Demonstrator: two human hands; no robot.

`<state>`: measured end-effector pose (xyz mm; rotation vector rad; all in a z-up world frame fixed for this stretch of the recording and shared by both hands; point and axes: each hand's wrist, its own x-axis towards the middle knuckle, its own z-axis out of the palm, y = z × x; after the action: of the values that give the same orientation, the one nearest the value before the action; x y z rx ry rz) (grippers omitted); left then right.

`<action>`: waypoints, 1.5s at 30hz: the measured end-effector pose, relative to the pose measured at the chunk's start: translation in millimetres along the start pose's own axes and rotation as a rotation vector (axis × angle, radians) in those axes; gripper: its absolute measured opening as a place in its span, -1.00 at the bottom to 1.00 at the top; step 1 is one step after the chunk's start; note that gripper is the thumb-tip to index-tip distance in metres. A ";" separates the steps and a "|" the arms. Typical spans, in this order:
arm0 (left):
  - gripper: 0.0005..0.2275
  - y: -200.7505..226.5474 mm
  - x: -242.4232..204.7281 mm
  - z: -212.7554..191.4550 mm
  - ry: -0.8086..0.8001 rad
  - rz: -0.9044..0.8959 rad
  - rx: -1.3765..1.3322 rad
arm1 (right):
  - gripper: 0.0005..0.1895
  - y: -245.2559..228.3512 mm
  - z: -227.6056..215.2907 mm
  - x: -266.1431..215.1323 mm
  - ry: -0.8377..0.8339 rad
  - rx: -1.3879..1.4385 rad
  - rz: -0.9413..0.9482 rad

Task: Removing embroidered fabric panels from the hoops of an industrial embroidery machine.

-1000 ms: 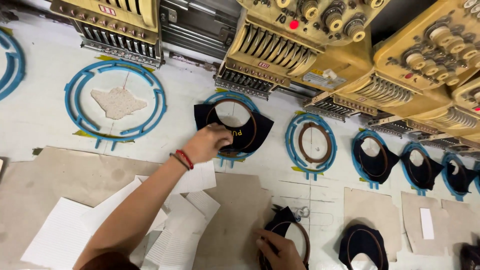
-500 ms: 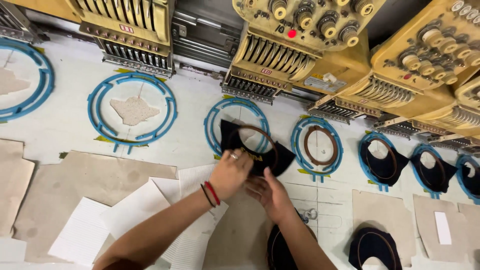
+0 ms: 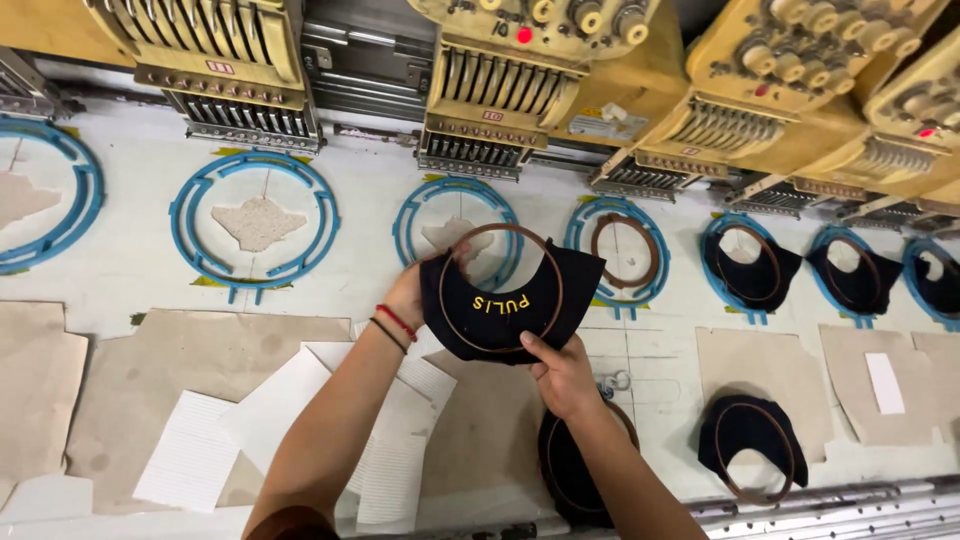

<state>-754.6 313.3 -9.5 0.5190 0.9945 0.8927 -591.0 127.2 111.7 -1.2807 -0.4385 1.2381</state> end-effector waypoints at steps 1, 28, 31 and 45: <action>-0.71 -6.8 5.4 3.3 -0.039 0.074 0.055 | -0.62 2.6 -12.3 -0.2 -0.027 -0.086 -0.052; -0.70 -236.3 -413.3 261.1 -0.919 0.994 1.184 | -0.41 -33.5 -415.3 -370.8 0.401 -0.317 0.125; -0.71 -276.0 -375.8 306.5 -0.749 1.136 1.166 | -0.53 -17.0 -494.2 -416.4 0.665 -0.044 0.093; -0.57 -283.4 -181.4 193.2 -0.737 1.166 2.160 | -0.24 60.9 -695.1 -387.6 0.394 -0.844 -0.323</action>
<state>-516.2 8.4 -36.4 3.1647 0.4772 0.0376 -181.7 -545.6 -18.9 -2.0120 -0.8858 0.4890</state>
